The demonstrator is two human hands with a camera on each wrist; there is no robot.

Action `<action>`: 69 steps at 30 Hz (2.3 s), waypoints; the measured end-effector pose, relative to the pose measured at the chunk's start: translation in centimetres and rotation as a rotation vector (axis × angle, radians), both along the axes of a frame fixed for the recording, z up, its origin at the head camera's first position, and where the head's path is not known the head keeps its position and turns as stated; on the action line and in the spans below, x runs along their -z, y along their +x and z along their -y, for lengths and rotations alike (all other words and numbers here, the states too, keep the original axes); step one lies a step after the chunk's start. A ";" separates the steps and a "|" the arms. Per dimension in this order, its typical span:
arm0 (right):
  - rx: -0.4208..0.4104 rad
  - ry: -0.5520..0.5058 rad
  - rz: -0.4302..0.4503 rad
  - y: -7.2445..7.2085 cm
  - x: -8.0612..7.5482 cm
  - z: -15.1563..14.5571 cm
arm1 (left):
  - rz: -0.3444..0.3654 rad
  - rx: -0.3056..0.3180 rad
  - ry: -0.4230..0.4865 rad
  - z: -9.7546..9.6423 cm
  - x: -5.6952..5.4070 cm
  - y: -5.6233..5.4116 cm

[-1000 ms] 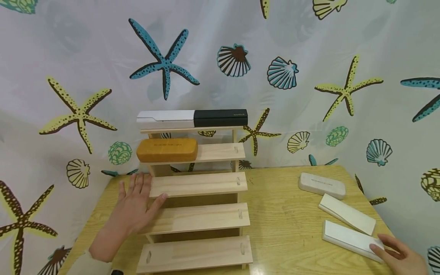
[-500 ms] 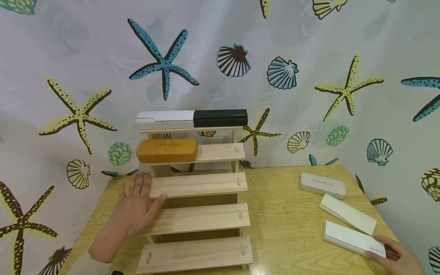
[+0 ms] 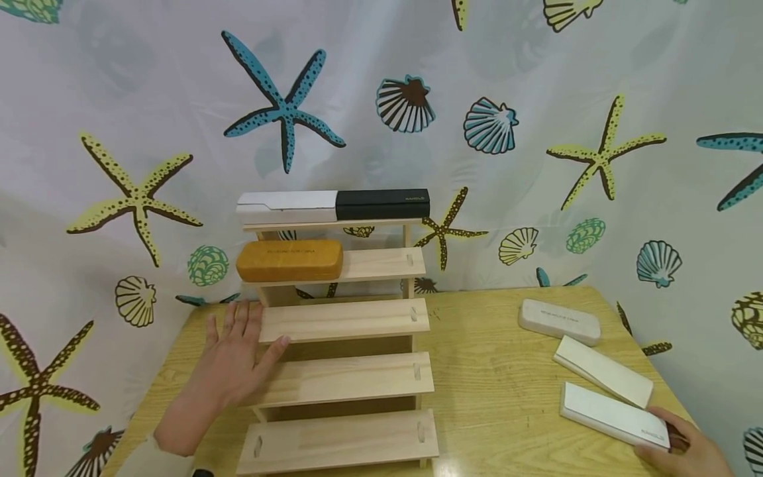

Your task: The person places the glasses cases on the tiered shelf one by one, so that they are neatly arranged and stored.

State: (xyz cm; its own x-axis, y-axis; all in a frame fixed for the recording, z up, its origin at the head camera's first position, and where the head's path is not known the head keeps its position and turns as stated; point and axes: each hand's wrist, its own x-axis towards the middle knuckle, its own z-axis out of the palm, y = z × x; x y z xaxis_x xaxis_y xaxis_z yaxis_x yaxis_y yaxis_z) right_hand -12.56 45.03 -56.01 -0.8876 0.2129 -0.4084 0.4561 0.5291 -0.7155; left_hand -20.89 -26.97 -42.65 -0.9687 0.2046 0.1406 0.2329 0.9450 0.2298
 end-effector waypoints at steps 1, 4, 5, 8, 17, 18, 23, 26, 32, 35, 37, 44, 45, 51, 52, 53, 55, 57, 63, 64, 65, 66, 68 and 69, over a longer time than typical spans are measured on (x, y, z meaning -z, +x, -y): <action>-0.008 0.006 -0.002 0.0 0.0 0.0 | 0.002 -0.001 0.001 0.0 0.0 0.0; -0.036 0.022 0.017 0.0 -0.1 0.0 | 0.008 -0.002 0.005 0.0 0.0 0.0; -0.047 0.040 0.022 0.1 -0.2 0.0 | 0.008 -0.002 0.004 0.0 0.0 0.0; -0.073 0.107 0.032 0.1 -0.4 0.2 | 0.008 -0.002 0.005 0.1 0.0 0.0; 0.020 0.104 0.064 0.2 -1.0 1.2 | 0.000 0.004 0.008 0.2 0.1 0.0; 0.035 0.090 0.066 0.1 -1.0 1.2 | -0.002 0.004 0.007 0.2 0.1 -0.1; 0.053 0.003 0.048 -0.2 -1.4 1.8 | -0.001 0.007 0.003 0.2 0.0 0.0; 0.014 -0.010 0.027 -0.6 -2.2 2.3 | 0.003 0.006 0.006 0.2 -0.1 0.0; -0.067 -0.047 -0.038 -1.6 -4.7 3.6 | 0.004 0.003 0.007 0.3 0.1 0.0; -0.102 -0.088 -0.076 -2.2 -5.7 4.2 | 0.004 0.004 0.007 0.4 0.1 0.0; -0.129 -0.103 -0.111 -2.5 -6.2 4.6 | 0.005 0.006 0.009 0.4 0.2 -0.1; -0.222 -0.135 -0.268 -4.3 -8.5 6.3 | 0.008 0.004 0.007 0.3 0.2 0.0; -0.236 -0.125 -0.289 -4.6 -9.0 6.6 | 0.009 0.003 0.007 0.3 0.2 0.0; -0.319 -0.098 -0.380 -6.3 -11.5 8.7 | 0.007 0.001 0.009 0.3 0.1 0.1; -0.332 -0.099 -0.392 -6.6 -11.9 9.1 | 0.006 0.001 0.009 0.3 0.1 0.1; -0.342 -0.101 -0.403 -6.9 -12.3 9.4 | 0.006 0.001 0.009 0.3 0.1 0.1; -0.363 -0.093 -0.432 -7.5 -12.9 10.1 | 0.006 0.002 0.009 0.3 0.1 0.1; -0.382 -0.077 -0.458 -8.0 -13.5 10.8 | 0.005 0.002 0.008 0.3 0.1 0.0; -0.439 -0.065 -0.514 -9.7 -15.4 12.8 | 0.004 -0.002 0.004 0.3 0.1 0.0; -0.446 -0.068 -0.520 -9.9 -15.7 13.1 | 0.004 -0.002 0.004 0.3 0.1 0.0; -0.449 -0.062 -0.523 -10.1 -16.0 13.4 | 0.003 -0.002 0.005 0.3 0.1 0.0; -0.446 -0.059 -0.521 -10.3 -16.3 13.7 | 0.000 -0.001 0.003 0.3 0.1 0.0; -0.452 -0.052 -0.520 -10.7 -17.0 14.3 | -0.004 -0.001 0.001 0.3 0.2 0.0; -0.454 -0.055 -0.518 -10.9 -17.2 14.5 | -0.004 -0.001 0.002 0.3 0.2 0.0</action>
State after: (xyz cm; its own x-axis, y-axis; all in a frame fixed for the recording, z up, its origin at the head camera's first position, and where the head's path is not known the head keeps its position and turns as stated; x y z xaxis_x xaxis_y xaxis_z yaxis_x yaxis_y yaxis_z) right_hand -23.45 30.49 -38.79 -0.9677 -0.2344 0.0925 -0.2094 0.5438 -0.8127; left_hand -20.92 -27.28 -42.83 -0.9683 0.2032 0.1453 0.2329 0.9449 0.2303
